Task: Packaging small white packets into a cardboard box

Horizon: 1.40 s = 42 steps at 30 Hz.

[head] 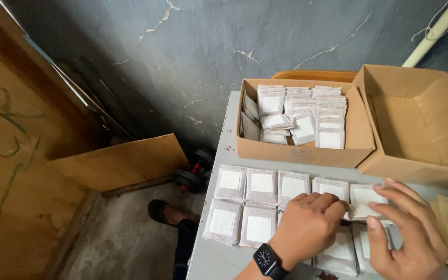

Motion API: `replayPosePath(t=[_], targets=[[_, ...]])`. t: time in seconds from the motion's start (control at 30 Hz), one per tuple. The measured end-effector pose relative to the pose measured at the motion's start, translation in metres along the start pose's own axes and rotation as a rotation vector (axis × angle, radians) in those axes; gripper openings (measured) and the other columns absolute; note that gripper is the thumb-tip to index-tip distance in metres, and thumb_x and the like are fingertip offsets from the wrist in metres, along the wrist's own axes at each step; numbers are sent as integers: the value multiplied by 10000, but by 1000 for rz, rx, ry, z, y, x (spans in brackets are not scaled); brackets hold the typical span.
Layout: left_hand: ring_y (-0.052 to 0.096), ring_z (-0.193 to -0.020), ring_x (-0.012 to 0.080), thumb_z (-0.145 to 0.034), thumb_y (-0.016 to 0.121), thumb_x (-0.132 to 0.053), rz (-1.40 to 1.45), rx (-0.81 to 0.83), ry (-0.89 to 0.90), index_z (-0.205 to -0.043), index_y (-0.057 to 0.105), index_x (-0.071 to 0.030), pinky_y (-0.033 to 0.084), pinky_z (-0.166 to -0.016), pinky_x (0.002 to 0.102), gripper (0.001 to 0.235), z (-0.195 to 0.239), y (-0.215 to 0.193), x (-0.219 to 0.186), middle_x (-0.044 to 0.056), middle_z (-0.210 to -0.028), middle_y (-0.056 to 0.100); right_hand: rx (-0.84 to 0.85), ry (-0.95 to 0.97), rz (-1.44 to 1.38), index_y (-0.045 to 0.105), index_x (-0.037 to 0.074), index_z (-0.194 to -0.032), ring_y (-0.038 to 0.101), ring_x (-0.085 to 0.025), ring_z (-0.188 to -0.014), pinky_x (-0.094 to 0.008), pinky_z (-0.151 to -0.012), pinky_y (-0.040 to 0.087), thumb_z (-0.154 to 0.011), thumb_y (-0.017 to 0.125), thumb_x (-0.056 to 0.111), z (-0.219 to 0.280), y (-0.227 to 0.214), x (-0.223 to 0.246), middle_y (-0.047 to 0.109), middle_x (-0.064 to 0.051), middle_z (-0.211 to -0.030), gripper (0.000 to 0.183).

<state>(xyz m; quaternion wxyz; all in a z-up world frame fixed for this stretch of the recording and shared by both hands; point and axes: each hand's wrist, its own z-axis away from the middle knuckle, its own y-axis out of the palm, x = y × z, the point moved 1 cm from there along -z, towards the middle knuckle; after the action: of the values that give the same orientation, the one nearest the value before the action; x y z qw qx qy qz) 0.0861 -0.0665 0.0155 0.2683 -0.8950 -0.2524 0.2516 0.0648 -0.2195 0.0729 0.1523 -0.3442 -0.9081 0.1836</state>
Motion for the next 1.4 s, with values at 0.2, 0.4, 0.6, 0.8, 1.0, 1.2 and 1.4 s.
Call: replayPosePath(t=[0.2, 0.4, 0.6, 0.8, 1.0, 1.2, 1.4], targets=[[622, -753, 388, -975, 568, -39, 99, -25, -64, -1158, 646, -5, 490, -652, 463, 202, -4, -5, -2, 162, -984, 653, 202, 273, -106, 594, -46, -1268, 639, -305, -1290, -393, -1182, 451, -833, 728, 164, 29, -6, -40, 662, -191, -1360, 501], [611, -623, 226, -1009, 646, -278, 366, -16, -334, -1191, 625, -84, 490, -610, 347, 267, -12, -23, 7, 43, -729, 588, 259, 898, -579, 679, -55, -978, 769, -160, -769, -251, -823, 599, -883, 719, 28, 81, 20, -70, 837, -146, -836, 133], [596, -652, 151, -933, 709, -342, 584, 121, -529, -1233, 629, -108, 511, -653, 296, 389, -22, -51, 12, -3, -732, 575, 293, 1113, -846, 702, -82, -1172, 815, -303, -750, -400, -800, 680, -784, 758, -36, 87, 26, -69, 831, -238, -876, 395], [588, -699, 145, -940, 715, -229, 671, 277, -496, -1132, 614, -81, 538, -691, 297, 263, -25, -47, 9, 24, -831, 657, 381, 895, -777, 783, -21, -878, 738, -169, -595, -273, -615, 618, -891, 703, 104, 84, 28, -68, 803, -107, -662, 149], [657, -788, 154, -939, 705, -141, 699, 250, -501, -1259, 592, -86, 554, -762, 290, 343, -22, -40, 11, 29, -939, 735, 378, 1023, -770, 811, -56, -854, 745, -196, -547, -295, -585, 637, -845, 753, 122, 82, 26, -66, 836, -156, -661, 187], [676, -888, 128, -928, 736, -144, 763, 52, -583, -1161, 646, -75, 559, -799, 270, 259, -22, -45, 20, 32, -962, 725, 325, 927, -783, 741, 0, -815, 718, -180, -533, -287, -548, 622, -907, 690, 113, 84, 25, -69, 789, -112, -650, 155], [667, -814, 125, -889, 788, -86, 910, 4, -682, -1150, 662, -35, 568, -779, 273, 295, -16, -52, 31, 28, -865, 714, 251, 955, -927, 657, -13, -1137, 605, -236, -552, -327, -566, 516, -930, 602, 52, 85, 22, -79, 705, -212, -605, 224]])
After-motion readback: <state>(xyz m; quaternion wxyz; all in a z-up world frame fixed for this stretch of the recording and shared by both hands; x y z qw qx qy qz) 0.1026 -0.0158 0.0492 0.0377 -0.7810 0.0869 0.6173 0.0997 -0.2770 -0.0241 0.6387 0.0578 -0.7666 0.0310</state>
